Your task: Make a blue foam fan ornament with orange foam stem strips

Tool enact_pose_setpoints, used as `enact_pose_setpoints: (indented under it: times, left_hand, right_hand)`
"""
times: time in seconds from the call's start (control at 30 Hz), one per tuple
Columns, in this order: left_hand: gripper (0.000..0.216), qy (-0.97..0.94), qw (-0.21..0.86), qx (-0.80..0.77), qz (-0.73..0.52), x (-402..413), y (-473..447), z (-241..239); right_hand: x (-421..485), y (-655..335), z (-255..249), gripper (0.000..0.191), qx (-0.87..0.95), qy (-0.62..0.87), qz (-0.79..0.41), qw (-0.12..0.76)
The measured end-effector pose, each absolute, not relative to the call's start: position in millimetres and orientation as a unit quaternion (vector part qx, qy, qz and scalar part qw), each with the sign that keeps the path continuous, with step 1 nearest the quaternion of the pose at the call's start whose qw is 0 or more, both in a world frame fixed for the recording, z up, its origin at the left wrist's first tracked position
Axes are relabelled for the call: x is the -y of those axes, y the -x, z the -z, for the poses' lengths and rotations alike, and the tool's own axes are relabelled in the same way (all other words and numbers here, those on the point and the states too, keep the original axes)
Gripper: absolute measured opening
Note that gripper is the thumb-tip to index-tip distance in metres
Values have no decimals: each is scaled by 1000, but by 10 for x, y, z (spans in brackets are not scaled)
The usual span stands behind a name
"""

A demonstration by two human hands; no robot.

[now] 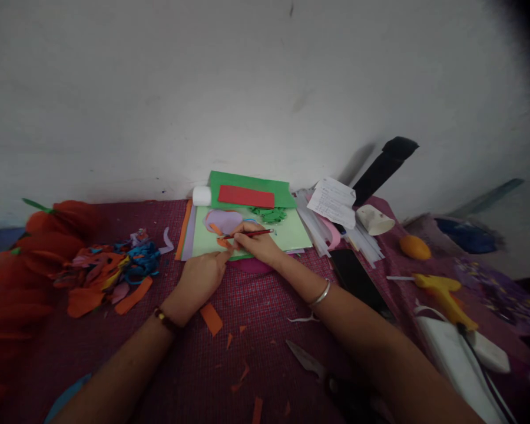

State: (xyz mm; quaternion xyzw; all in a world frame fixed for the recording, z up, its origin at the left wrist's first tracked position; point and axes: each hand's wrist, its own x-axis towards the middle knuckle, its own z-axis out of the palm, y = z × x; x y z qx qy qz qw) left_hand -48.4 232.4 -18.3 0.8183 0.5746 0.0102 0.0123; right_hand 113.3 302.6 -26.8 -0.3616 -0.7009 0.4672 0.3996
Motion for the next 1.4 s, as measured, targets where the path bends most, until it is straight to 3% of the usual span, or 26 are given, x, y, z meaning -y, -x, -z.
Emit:
enact_pose_setpoints:
  times: [0.8,1.4]
  left_hand:
    - [42,-809,23,-587,1,-2330,476,190]
    - [42,-811,16,-585,-4,-2339,487,212]
  right_hand:
    - [-3007,-1121,229,14,704,364,-481,375]
    - [-3033,-1175,295,15,675,389,-478,404]
